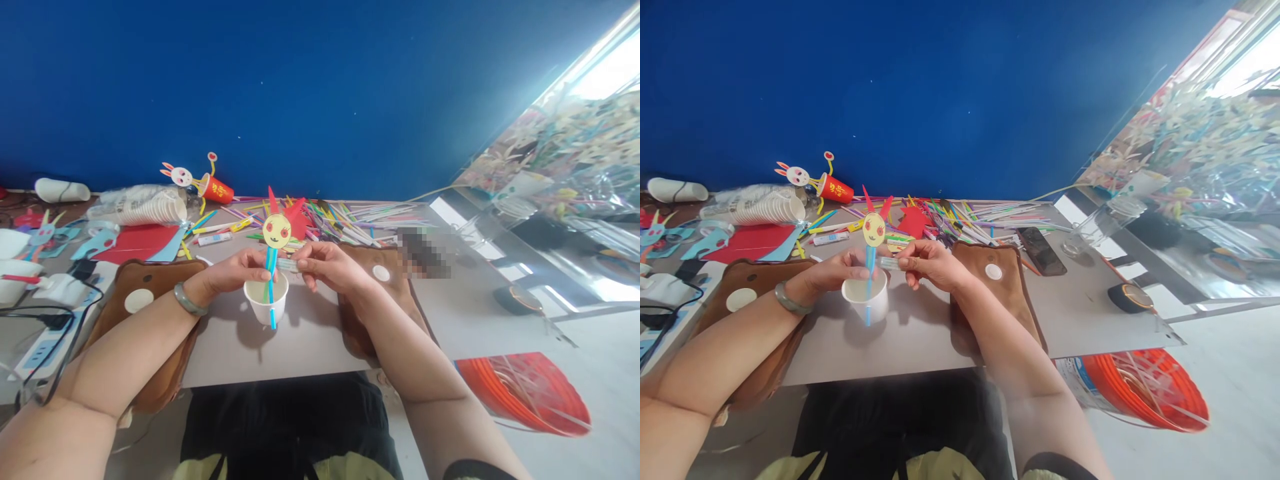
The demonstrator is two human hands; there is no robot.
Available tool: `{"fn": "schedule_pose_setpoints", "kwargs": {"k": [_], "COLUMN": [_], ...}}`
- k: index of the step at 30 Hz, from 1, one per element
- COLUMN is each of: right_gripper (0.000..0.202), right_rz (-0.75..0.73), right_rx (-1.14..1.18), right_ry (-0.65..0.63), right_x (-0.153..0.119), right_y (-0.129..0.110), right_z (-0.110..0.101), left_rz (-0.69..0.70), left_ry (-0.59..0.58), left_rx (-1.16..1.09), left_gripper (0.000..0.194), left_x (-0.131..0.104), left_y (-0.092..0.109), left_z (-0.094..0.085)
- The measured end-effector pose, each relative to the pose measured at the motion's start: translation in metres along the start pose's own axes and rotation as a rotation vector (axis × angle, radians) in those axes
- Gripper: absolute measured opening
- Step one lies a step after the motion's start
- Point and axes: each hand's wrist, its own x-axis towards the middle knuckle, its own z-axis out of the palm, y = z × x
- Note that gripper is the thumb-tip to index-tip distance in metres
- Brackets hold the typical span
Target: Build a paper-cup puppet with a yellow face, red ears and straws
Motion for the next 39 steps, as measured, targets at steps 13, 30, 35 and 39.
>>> {"fn": "schedule_pose_setpoints", "kwargs": {"k": [13,30,35,39], "right_gripper": [0.041,0.036,0.029,0.025], "right_rz": [-0.157,-0.209,-0.106,-0.048], "right_rx": [-0.080,-0.215,-0.084,-0.018], "right_ry": [-0.102,-0.167,-0.296,-0.285], "right_x": [0.005,0.005,0.004,0.004], "right_y": [0.007,0.007,0.007,0.007], "right_z": [-0.001,0.000,-0.003,-0.003], "left_rz": [0.009,0.016,0.047,0.049], "left_ry": [0.013,0.013,-0.018,-0.049], "left_rx": [-0.200,-0.126,-0.175,-0.231], "left_gripper": [0.032,0.034,0.031,0.028], "left_x": [-0.004,-0.004,-0.003,-0.004], "left_y": [0.006,0.006,0.005,0.008], "left_z": [0.009,0.007,0.010,0.014]}}
